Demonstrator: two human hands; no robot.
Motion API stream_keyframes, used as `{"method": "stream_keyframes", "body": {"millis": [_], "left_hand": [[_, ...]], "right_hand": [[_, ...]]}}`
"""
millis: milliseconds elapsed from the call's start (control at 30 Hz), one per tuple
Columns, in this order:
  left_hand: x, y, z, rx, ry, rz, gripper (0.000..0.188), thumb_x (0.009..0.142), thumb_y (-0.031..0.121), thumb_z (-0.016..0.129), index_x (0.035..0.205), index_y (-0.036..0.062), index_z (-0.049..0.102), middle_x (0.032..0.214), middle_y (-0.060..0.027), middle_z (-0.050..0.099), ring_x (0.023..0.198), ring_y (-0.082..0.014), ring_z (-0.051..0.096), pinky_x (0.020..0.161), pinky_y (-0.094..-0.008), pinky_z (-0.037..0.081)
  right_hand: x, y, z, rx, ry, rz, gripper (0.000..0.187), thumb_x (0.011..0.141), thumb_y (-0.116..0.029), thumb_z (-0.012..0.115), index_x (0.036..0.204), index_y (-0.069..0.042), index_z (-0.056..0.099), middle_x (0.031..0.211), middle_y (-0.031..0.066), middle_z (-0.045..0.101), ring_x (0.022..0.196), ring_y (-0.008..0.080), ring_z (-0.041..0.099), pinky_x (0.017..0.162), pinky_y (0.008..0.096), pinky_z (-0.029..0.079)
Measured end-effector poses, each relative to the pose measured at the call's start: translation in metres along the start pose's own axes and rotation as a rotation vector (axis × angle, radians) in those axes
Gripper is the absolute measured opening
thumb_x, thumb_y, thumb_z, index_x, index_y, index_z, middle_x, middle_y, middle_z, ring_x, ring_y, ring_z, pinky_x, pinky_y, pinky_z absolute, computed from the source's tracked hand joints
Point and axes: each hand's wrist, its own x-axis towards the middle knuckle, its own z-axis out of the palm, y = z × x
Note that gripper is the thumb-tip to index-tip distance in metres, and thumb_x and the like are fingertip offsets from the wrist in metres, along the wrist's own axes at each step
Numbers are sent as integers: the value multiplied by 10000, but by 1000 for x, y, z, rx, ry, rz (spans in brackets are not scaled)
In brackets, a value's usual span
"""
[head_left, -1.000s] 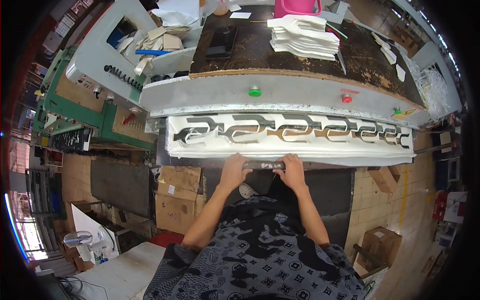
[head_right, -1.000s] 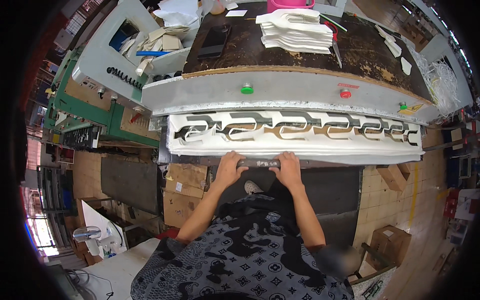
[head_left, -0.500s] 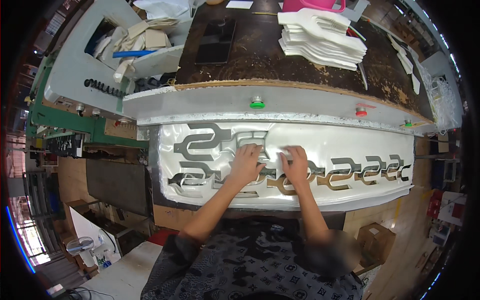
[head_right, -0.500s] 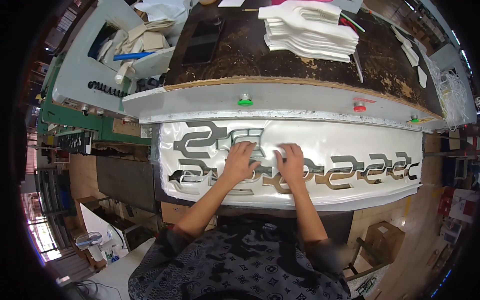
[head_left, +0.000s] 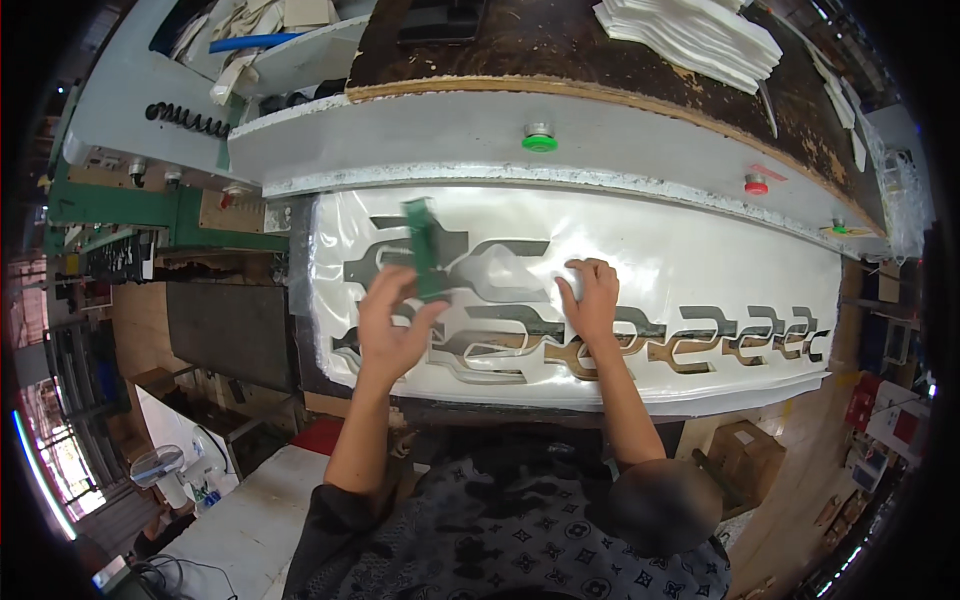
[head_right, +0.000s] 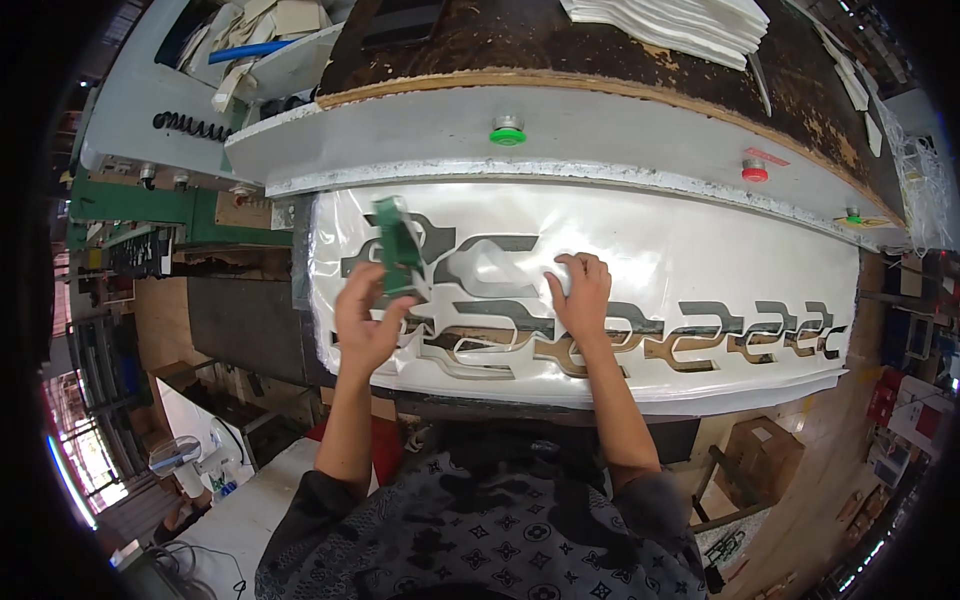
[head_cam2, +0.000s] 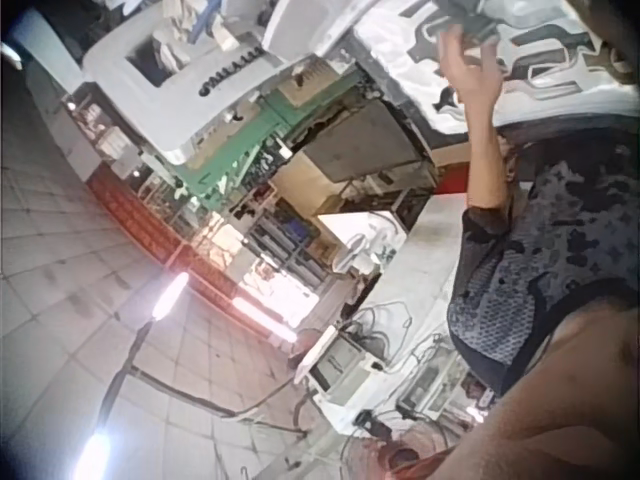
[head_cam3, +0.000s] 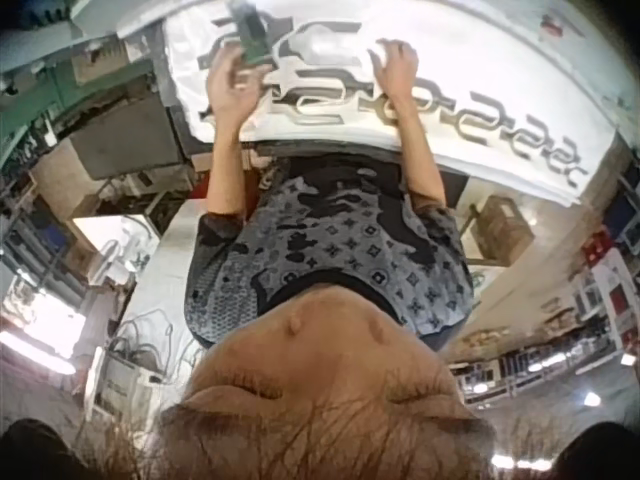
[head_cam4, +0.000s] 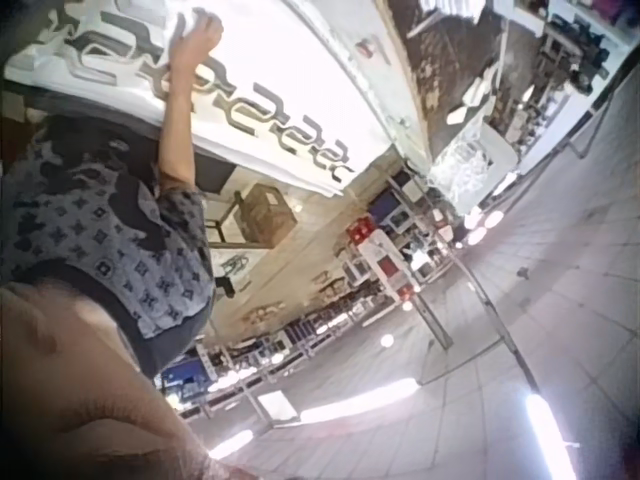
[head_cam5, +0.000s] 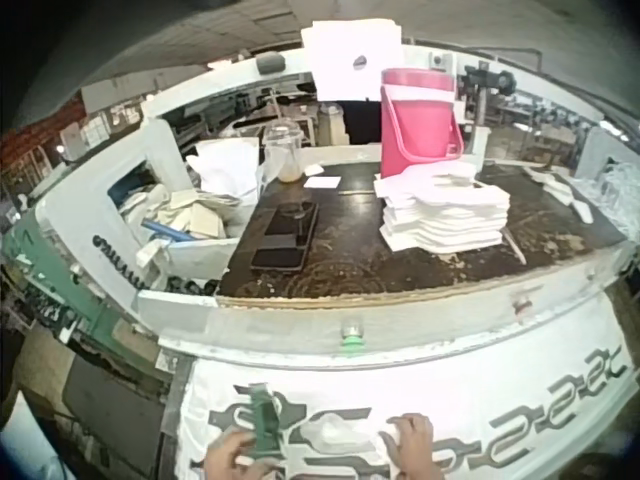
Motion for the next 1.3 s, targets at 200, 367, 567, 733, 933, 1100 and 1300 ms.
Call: {"method": "stream_keyframes", "body": {"millis": [200,367,567,733,933,1100,1300], "left_hand": [[-22,-5,-18,-80,156,-92,359,894,-39,755,1227,-63,625,1135,-103,596,1061,-190,668,938,-300,572],[-49,-30,-12,-153,182,-85,371,911,-14,746,1258,-49,618,1144,-96,602,1080,-177,652,937,-290,539],[-101,-26,-61,-109,533,42,428,985,276,758,1220,-50,611,1160,-79,619,1041,-164,635,920,-296,507],[-106,12,-96,-48,470,46,413,969,273,781,1179,-44,617,1099,-46,590,1004,-155,633,884,-266,505],[-85,2,-40,514,160,-79,305,832,29,828,1055,-14,625,902,-106,611,799,-216,663,718,-326,546],[-84,-48,7,715,77,-221,369,809,206,851,1047,-5,663,953,-174,635,833,-393,653,731,-455,537],[-76,-63,60,550,69,-31,409,845,195,805,1175,-1,665,1246,-224,639,1201,-433,590,1019,-524,478]], "right_hand": [[-3,-13,-2,79,-39,-64,337,868,-196,792,1179,-97,708,1125,145,659,1057,344,603,932,449,448],[11,-56,20,206,-114,-47,370,868,-253,803,1185,-84,713,1156,143,671,1087,328,617,956,447,428],[33,-72,36,120,-238,123,306,858,-262,822,1093,-74,768,945,109,721,941,302,667,933,447,461],[34,-52,39,525,-111,215,182,884,-136,790,1014,-9,786,970,145,756,900,281,721,875,367,530],[20,-66,17,605,123,99,140,871,7,720,996,15,782,954,161,752,878,283,720,835,340,544],[2,-83,-18,521,64,27,178,855,37,708,1011,0,786,948,150,750,885,283,725,819,349,548],[-1,-51,19,612,53,251,165,904,-31,719,1042,11,799,927,152,780,820,199,723,768,321,555]]}}
